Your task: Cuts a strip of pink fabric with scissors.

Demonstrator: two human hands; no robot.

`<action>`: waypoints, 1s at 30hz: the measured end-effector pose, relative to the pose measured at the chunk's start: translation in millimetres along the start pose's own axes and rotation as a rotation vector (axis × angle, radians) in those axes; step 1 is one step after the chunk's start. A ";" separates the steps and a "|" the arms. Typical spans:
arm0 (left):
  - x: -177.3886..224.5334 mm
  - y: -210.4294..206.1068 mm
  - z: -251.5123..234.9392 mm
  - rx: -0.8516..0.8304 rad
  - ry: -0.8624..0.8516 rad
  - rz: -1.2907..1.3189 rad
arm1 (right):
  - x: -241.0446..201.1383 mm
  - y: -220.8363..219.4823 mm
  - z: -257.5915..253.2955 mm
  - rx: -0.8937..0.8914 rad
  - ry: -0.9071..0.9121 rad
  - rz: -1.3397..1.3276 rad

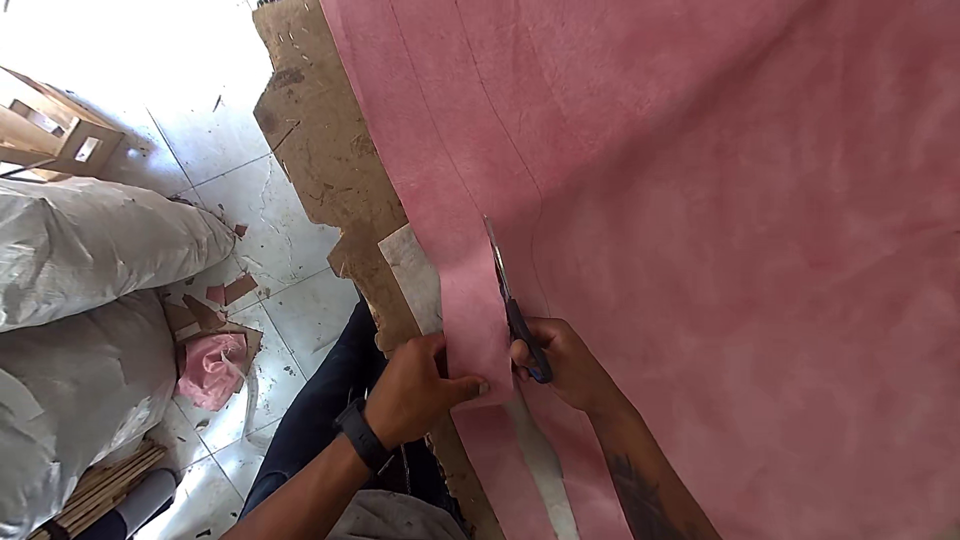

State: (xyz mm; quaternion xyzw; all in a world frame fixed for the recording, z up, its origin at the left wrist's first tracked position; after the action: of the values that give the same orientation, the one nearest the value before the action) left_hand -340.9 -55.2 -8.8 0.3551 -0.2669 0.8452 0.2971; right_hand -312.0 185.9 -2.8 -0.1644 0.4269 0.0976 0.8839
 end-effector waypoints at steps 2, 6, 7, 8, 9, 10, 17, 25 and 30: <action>22.9 26.0 7.6 0.249 -0.125 -0.145 | -0.8 4.0 -2.0 -0.044 0.028 0.001; 69.0 64.9 -21.3 0.542 -0.418 -0.048 | 2.2 8.4 -4.2 -0.096 0.052 -0.005; 75.1 67.0 -35.4 0.524 -0.440 0.083 | 3.7 8.6 -3.5 -0.102 0.060 -0.012; 80.0 67.4 -45.4 0.489 -0.428 0.192 | 4.7 8.2 -2.7 -0.106 0.071 -0.026; 83.9 68.2 -51.3 0.452 -0.388 0.233 | 5.0 8.3 -2.7 -0.111 0.083 -0.037; 86.3 68.7 -53.6 0.411 -0.340 0.241 | 5.3 8.6 -3.5 -0.111 0.093 -0.046; 74.3 69.7 -55.7 0.143 -0.163 0.417 | -1.3 8.9 -5.7 -0.091 0.054 -0.070; 74.4 72.7 -57.5 0.043 -0.139 0.585 | -28.3 11.6 -34.2 -0.198 0.067 -0.069; 74.0 81.6 -60.9 -0.005 -0.121 0.602 | -28.2 3.5 -38.0 -0.136 0.041 -0.129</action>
State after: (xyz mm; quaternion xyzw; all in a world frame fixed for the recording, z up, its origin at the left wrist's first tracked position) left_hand -466.5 -47.4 -9.1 0.3088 -0.3793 0.8720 0.0179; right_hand -357.9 174.0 -3.4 -0.2532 0.4258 0.0661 0.8661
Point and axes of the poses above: each hand's wrist, its own z-axis away from the middle knuckle, its own y-axis out of the back of the hand, x = y × z, the point moved 2 cm from there along -z, towards the middle knuckle, and after that the axes turned 10 degrees about -x, right-handed, at the moved point
